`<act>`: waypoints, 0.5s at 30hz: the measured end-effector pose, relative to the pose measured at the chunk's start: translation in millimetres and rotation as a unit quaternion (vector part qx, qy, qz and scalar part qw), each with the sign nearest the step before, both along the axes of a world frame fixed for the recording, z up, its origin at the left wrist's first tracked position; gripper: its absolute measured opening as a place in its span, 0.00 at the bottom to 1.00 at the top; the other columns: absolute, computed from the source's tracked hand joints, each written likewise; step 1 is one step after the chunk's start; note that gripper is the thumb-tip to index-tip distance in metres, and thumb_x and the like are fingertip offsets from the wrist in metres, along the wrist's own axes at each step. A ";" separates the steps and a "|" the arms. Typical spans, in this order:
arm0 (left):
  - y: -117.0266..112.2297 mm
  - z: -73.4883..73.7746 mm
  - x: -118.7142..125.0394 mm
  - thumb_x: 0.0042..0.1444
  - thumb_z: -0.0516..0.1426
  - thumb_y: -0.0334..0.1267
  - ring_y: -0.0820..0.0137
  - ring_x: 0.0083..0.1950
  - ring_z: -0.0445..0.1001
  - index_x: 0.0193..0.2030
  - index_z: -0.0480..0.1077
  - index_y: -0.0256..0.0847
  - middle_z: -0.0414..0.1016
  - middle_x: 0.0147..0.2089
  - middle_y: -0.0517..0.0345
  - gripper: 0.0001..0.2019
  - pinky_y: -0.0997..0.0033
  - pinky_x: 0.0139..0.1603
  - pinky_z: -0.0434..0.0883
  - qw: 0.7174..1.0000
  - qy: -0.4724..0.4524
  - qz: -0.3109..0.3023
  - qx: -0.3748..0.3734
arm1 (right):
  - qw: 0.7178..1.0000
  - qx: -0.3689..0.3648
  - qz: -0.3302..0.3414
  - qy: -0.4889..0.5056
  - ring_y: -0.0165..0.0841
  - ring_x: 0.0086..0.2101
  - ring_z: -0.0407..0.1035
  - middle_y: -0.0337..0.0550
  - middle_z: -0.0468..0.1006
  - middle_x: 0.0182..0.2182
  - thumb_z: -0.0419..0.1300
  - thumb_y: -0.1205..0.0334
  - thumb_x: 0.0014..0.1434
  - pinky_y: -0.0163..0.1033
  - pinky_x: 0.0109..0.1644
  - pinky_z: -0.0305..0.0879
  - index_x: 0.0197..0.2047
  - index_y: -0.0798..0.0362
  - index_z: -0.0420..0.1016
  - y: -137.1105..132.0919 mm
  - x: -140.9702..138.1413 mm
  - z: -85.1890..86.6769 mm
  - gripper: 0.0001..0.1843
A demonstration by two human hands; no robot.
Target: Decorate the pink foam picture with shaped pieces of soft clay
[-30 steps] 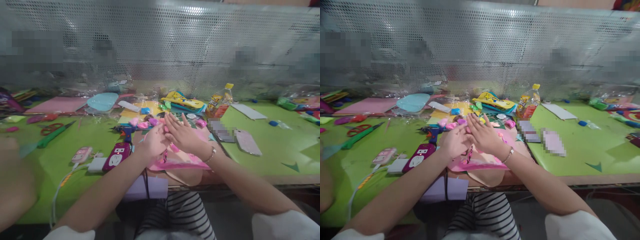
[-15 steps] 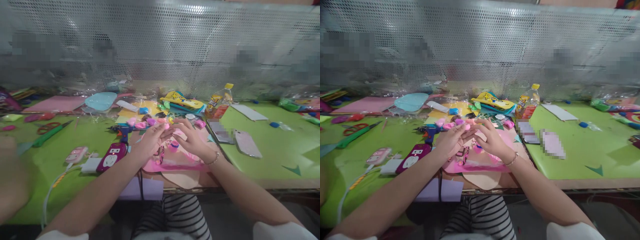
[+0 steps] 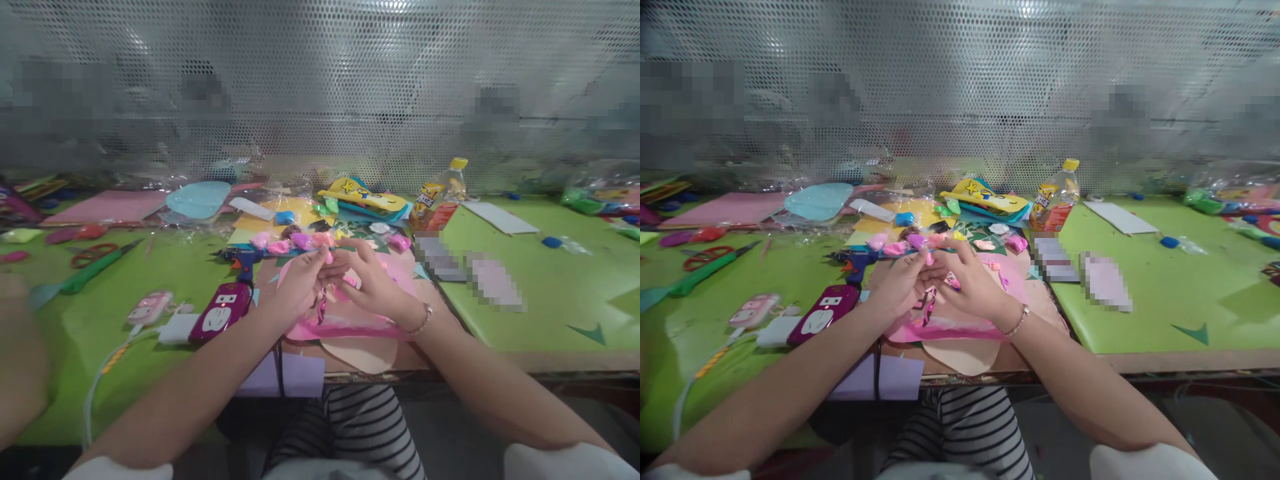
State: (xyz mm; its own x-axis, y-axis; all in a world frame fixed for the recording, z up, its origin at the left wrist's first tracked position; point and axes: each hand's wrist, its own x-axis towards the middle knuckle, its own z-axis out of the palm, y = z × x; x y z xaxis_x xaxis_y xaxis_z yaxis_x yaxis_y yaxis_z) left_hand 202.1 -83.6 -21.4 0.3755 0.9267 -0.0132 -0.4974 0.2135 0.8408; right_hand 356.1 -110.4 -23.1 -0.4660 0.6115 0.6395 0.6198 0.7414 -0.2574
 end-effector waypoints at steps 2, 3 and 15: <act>0.3 0.0 -0.1 0.46 0.66 0.44 0.62 0.37 0.79 0.24 0.68 0.35 0.78 0.27 0.51 0.15 0.65 0.40 0.75 1.000 -0.002 -0.004 -0.008 | 1.000 -0.012 0.015 0.017 0.43 0.57 0.57 0.53 0.60 0.53 0.53 0.63 0.59 0.54 0.58 0.61 0.53 0.50 0.63 1.3 1.3 1.2 0.17; 0.3 0.4 -0.2 0.47 0.66 0.43 0.62 0.37 0.79 0.24 0.68 0.35 0.78 0.27 0.51 0.14 0.65 0.41 0.75 1.000 -0.005 -0.011 -0.007 | 0.999 -0.019 0.018 0.033 0.42 0.56 0.57 0.53 0.61 0.52 0.53 0.61 0.60 0.53 0.58 0.61 0.50 0.50 0.65 2.3 2.4 2.3 0.14; -17.8 7.1 2.3 0.57 0.55 0.31 0.75 0.27 0.73 0.34 0.74 0.33 0.74 0.27 0.56 0.06 0.76 0.34 0.71 0.980 -0.112 -0.133 -0.095 | 0.994 0.049 -0.079 -0.066 0.40 0.65 0.45 0.54 0.55 0.64 0.39 0.56 0.67 0.57 0.67 0.39 0.68 0.55 0.43 -1.1 0.1 3.1 0.28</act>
State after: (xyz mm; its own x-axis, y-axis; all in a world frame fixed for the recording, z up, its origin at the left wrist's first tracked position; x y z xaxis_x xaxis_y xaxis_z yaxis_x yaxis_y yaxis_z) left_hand 204.4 -101.4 -14.3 0.6170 0.7842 -0.0653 -0.5706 0.5030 0.6492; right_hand 356.2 -111.5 -19.9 -0.4530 0.6210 0.6396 0.7536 0.6501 -0.0975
